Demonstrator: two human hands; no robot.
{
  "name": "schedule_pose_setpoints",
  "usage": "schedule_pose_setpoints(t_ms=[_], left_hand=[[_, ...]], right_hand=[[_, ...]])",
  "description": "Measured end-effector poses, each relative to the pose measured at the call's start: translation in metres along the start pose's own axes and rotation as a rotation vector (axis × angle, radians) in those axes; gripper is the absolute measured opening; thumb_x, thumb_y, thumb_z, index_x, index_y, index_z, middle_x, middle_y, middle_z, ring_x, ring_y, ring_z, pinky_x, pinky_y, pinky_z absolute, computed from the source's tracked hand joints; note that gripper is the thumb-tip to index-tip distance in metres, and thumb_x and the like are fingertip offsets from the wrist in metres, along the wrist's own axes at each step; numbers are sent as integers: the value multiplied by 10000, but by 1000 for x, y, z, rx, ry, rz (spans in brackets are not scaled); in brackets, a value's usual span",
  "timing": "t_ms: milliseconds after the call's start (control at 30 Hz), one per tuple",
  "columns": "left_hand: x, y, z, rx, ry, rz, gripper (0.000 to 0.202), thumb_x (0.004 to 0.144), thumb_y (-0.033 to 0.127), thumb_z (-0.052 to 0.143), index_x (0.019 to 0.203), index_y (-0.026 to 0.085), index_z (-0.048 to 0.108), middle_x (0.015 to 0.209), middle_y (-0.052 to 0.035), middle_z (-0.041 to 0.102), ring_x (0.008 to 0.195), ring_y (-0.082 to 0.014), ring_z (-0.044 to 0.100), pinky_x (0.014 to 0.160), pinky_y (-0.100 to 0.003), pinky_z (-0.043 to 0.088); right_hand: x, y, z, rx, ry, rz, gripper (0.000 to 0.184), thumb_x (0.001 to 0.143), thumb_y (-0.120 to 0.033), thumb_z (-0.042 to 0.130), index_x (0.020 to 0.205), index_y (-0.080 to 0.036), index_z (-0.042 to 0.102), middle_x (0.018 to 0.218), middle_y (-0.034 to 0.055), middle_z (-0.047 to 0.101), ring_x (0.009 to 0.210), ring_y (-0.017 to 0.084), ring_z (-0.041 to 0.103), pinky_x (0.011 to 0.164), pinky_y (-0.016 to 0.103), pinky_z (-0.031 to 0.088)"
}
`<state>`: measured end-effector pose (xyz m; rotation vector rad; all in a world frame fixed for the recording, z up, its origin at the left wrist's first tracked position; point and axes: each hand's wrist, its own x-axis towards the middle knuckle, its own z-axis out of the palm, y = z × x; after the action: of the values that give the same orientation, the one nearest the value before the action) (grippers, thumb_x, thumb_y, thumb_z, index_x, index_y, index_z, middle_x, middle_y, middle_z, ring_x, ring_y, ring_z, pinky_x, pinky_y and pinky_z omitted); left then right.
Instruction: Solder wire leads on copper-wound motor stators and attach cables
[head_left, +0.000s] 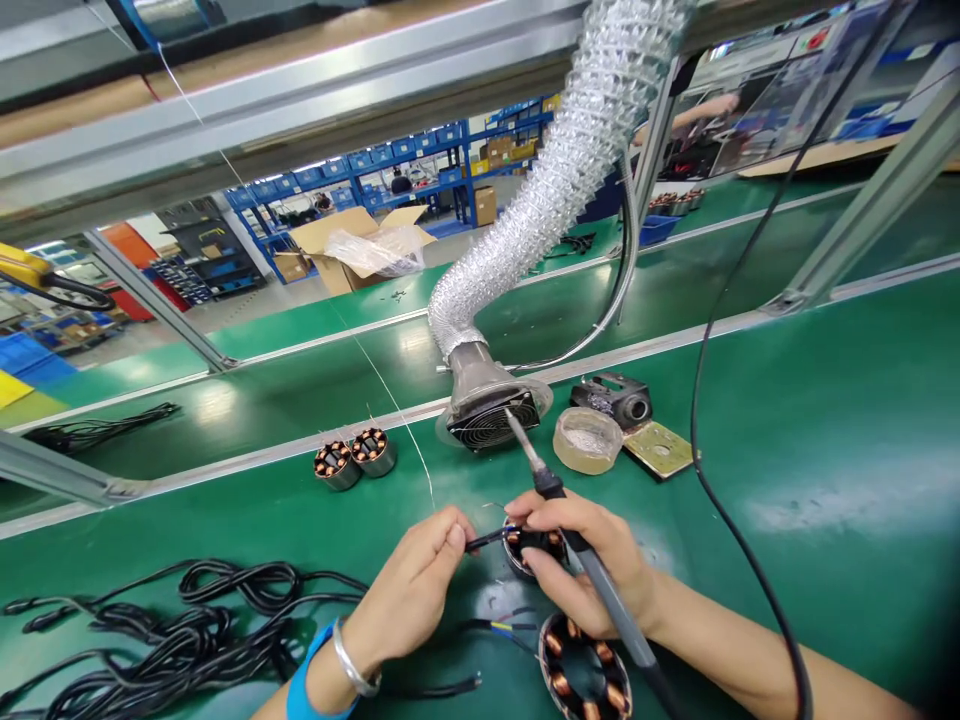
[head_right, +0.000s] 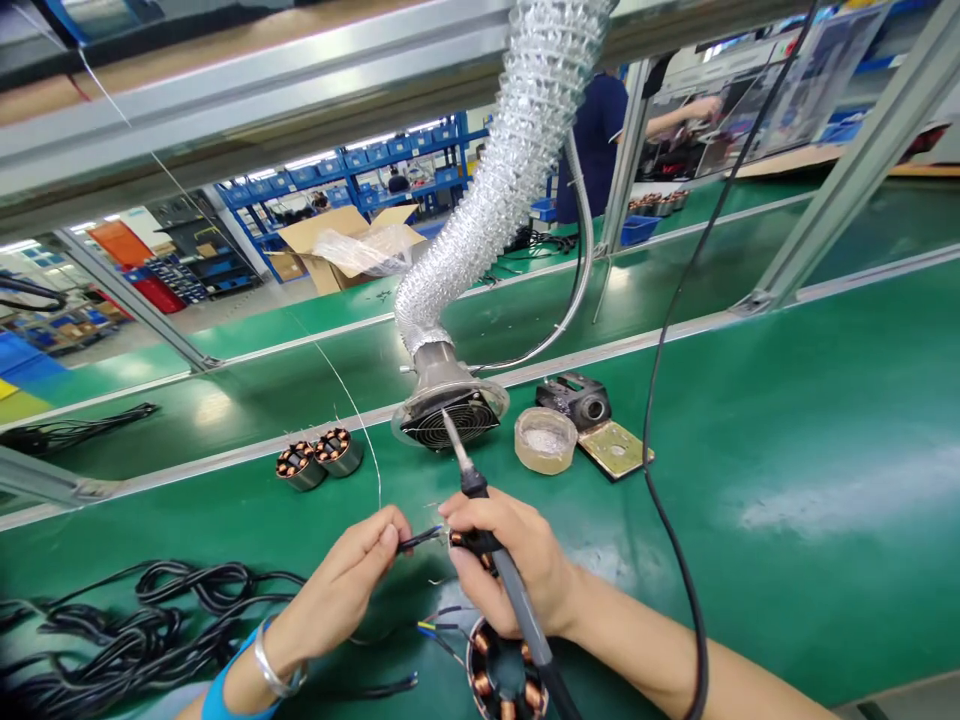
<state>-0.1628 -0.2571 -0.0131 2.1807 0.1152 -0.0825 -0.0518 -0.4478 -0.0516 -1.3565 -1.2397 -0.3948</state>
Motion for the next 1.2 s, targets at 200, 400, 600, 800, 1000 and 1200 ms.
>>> schedule_pose_setpoints(t_ms=[200, 400, 600, 800, 1000, 1200], left_hand=[[2, 3, 1, -199, -134, 53, 428, 1018, 474, 265, 810, 181, 497, 735, 13, 520, 638, -118, 433, 620, -246, 351], [6, -9, 14, -137, 59, 148, 344, 1015, 450, 319, 876, 188, 493, 736, 14, 506, 665, -126, 448, 641, -248, 338], [11, -20, 21, -241, 39, 139, 421, 1012, 477, 299, 742, 193, 453, 595, 42, 426, 577, -119, 380, 592, -248, 310], [8, -21, 23, -314, 86, 174, 320, 993, 475, 380, 956, 193, 527, 851, -14, 542, 765, -145, 466, 709, -255, 366], [14, -25, 31, -684, 77, 3, 407, 941, 612, 382, 851, 217, 413, 643, 70, 285, 555, -105, 248, 507, -223, 247], [15, -18, 14, -283, 6, 23, 378, 982, 516, 357, 790, 199, 433, 756, 20, 449, 699, -134, 380, 666, -250, 354]], right_hand=[[19, -4, 19, 21, -34, -48, 330, 810, 1, 562, 1066, -202, 517, 822, 46, 679, 705, 160, 662, 638, 269, 567], [22, -4, 28, -32, 21, -34, 309, 810, -20, 555, 1048, -212, 517, 793, 28, 659, 635, 141, 615, 589, 259, 535], [9, -3, 35, -60, 17, 26, 332, 826, -33, 567, 1101, -211, 514, 804, 27, 652, 669, 148, 616, 611, 268, 538], [7, -12, 42, -132, 94, 95, 274, 841, -50, 580, 1046, -221, 518, 774, 6, 628, 627, 130, 589, 580, 243, 524], [4, -17, 47, -199, 68, 141, 224, 841, -86, 616, 992, -221, 521, 743, -16, 623, 582, 111, 583, 552, 213, 504], [12, -17, 39, -189, -5, 52, 268, 811, -94, 608, 1035, -208, 516, 782, 22, 630, 647, 160, 578, 575, 273, 495]])
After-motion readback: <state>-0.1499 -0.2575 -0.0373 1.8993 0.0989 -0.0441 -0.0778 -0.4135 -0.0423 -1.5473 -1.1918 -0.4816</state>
